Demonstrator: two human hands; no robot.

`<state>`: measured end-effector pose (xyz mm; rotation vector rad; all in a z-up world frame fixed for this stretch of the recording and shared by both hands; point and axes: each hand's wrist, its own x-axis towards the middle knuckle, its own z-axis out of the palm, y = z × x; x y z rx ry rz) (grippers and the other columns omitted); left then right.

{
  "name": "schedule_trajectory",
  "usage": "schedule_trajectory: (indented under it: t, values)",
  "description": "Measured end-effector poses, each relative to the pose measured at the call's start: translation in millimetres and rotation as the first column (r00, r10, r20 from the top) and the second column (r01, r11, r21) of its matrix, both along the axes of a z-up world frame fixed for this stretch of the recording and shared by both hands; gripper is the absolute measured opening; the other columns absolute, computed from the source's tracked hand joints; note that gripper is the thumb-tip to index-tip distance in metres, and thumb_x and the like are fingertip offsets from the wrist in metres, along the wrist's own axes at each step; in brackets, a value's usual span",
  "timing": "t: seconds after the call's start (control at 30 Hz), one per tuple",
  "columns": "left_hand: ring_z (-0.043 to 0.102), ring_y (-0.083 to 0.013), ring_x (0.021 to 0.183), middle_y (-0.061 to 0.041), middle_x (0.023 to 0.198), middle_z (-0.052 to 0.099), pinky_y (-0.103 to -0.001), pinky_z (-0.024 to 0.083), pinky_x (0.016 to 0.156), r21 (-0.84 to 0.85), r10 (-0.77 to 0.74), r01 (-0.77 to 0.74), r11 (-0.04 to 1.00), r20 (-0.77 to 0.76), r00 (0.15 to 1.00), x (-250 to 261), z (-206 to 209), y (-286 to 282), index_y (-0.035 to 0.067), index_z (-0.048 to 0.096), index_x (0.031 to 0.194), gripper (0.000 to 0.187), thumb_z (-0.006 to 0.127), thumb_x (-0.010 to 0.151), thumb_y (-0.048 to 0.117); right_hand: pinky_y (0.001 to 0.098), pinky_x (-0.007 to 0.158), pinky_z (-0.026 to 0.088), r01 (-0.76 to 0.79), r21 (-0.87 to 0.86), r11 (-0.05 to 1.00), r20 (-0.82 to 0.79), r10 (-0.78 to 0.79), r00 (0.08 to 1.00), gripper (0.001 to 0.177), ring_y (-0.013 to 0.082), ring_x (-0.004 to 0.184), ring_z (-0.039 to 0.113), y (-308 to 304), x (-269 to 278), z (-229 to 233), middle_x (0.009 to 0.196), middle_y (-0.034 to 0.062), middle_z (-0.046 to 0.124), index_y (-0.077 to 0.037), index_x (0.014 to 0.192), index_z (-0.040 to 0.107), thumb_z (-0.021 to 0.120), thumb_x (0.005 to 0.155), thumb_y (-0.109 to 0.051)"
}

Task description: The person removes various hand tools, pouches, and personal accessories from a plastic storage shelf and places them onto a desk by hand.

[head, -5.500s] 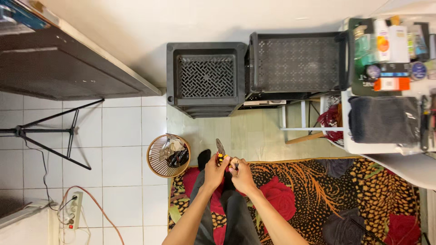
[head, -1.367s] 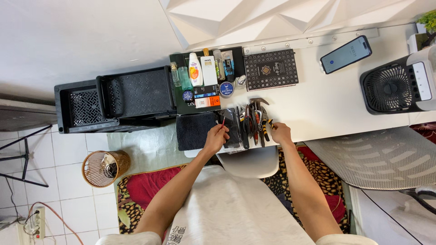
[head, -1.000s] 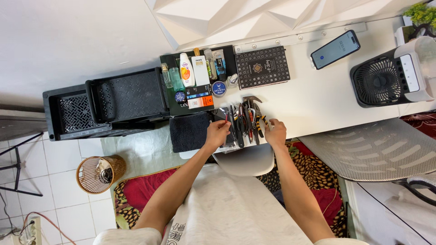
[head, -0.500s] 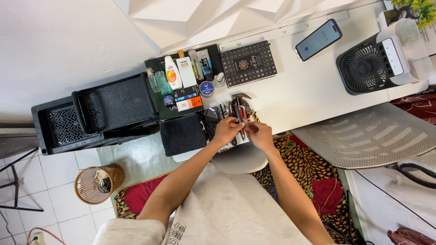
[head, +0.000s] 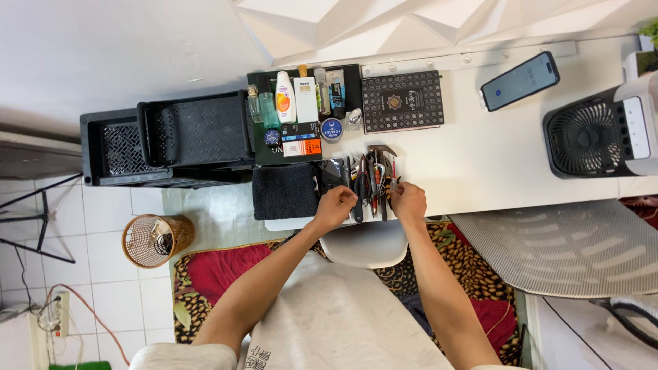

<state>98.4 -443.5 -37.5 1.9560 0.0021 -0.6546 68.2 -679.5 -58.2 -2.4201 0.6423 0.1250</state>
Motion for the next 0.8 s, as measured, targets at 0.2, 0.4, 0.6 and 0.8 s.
schedule_trajectory:
  t: [0.2, 0.4, 0.6, 0.8]
  values:
    - [0.076, -0.0214, 0.087, -0.011, 0.094, 0.079, -0.036, 0.059, 0.082, -0.011, 0.072, -0.072, 0.997, 0.026, 0.997, -13.2, 8.9, 15.3, 0.001, 0.074, 0.105, 0.027, 0.072, 0.094, 0.025, 0.0462, 0.086, 0.059, -0.004, -0.047, 0.999, -0.091, 0.0, 0.996, 0.025, 0.0351, 0.097, 0.075, 5.4, -3.3, 12.8, 0.102, 0.0124, 0.08, -0.01, 0.108, 0.08, 0.082, 0.087, -0.024]
    - [0.074, -0.0223, 0.09, -0.012, 0.098, 0.078, -0.037, 0.057, 0.084, 0.077, 0.064, -0.06, 0.995, -0.041, 0.997, -16.2, 27.7, 21.8, 0.002, 0.075, 0.105, 0.026, 0.07, 0.097, 0.026, 0.0459, 0.086, 0.059, 0.011, -0.056, 0.998, -0.12, -0.018, 0.993, 0.026, 0.0316, 0.098, 0.076, 6.5, -3.6, 15.7, 0.11, 0.0083, 0.08, -0.011, 0.113, 0.079, 0.079, 0.092, -0.025]
    - [0.074, -0.022, 0.091, -0.012, 0.098, 0.078, -0.036, 0.058, 0.084, 0.021, 0.136, -0.137, 0.99, 0.036, 0.99, -20.4, 44.8, 36.5, 0.001, 0.074, 0.108, 0.026, 0.068, 0.099, 0.025, 0.0468, 0.083, 0.057, -0.011, -0.081, 0.997, 0.142, 0.023, 0.99, 0.035, 0.0333, 0.098, 0.072, 36.8, 0.4, 39.4, 0.112, 0.0107, 0.073, -0.01, 0.122, 0.073, 0.08, 0.09, -0.022]
    - [0.074, -0.0199, 0.085, -0.011, 0.093, 0.078, -0.035, 0.058, 0.079, -0.055, 0.258, -0.253, 0.966, 0.127, 0.958, -29.5, 48.1, 65.5, 0.0, 0.073, 0.107, 0.024, 0.069, 0.098, 0.022, 0.0426, 0.077, 0.056, -0.24, 0.09, 0.967, 0.264, 0.209, 0.942, 0.044, 0.026, 0.086, 0.071, 118.0, -4.8, 63.0, 0.113, 0.0098, 0.069, -0.008, 0.13, 0.063, 0.08, 0.09, -0.017]
